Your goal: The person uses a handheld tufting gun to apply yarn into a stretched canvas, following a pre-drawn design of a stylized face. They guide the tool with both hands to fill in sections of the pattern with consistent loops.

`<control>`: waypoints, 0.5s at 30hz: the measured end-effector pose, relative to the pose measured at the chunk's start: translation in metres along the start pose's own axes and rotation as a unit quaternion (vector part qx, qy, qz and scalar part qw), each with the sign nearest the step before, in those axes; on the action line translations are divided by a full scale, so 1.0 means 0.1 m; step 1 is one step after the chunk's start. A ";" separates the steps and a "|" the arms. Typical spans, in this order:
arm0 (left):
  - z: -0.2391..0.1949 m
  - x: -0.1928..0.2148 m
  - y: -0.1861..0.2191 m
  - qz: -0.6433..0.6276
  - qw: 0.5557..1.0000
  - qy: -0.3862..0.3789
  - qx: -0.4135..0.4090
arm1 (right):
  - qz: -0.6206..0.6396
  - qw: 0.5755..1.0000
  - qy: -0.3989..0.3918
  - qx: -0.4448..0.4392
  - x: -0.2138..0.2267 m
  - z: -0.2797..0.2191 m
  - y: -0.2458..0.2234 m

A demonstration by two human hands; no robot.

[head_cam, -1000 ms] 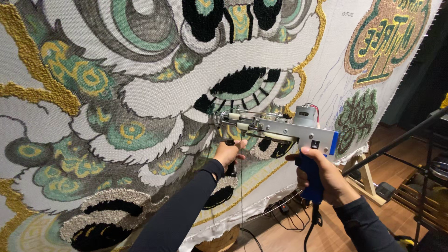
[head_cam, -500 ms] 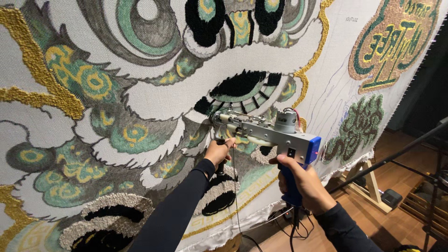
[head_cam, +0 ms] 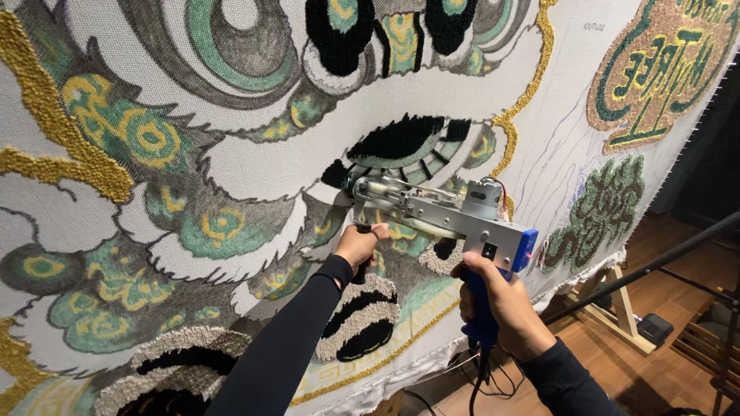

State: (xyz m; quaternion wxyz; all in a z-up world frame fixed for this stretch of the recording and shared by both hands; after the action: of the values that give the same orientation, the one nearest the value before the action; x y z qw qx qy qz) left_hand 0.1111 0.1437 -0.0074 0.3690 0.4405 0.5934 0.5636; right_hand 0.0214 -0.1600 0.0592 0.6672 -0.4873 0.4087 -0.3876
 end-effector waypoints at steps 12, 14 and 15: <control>-0.01 -0.01 0.09 -0.004 1.000 0.001 0.001 | 0.026 0.999 -0.013 -0.029 -0.06 -0.05 -0.02; 0.00 0.00 0.12 0.004 1.000 0.004 0.003 | 0.022 0.999 -0.013 -0.026 -0.05 -0.04 -0.04; 0.01 -0.01 0.15 0.006 1.000 -0.002 -0.001 | 0.021 0.999 -0.012 -0.025 -0.05 -0.01 -0.05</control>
State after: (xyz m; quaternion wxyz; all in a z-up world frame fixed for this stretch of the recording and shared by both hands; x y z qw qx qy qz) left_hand 0.1141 0.1427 0.0074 0.3668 0.4446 0.5894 0.5660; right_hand 0.0178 -0.1573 0.0644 0.6680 -0.4995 0.4203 -0.3572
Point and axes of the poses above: each hand's wrist, its own z-axis towards the middle knuckle, its own x-axis out of the back of the hand, y = z × x, the point moved 10 cm from there along z, towards the middle knuckle, and after that the axes turned 8 degrees about x, right-handed, at the moved point
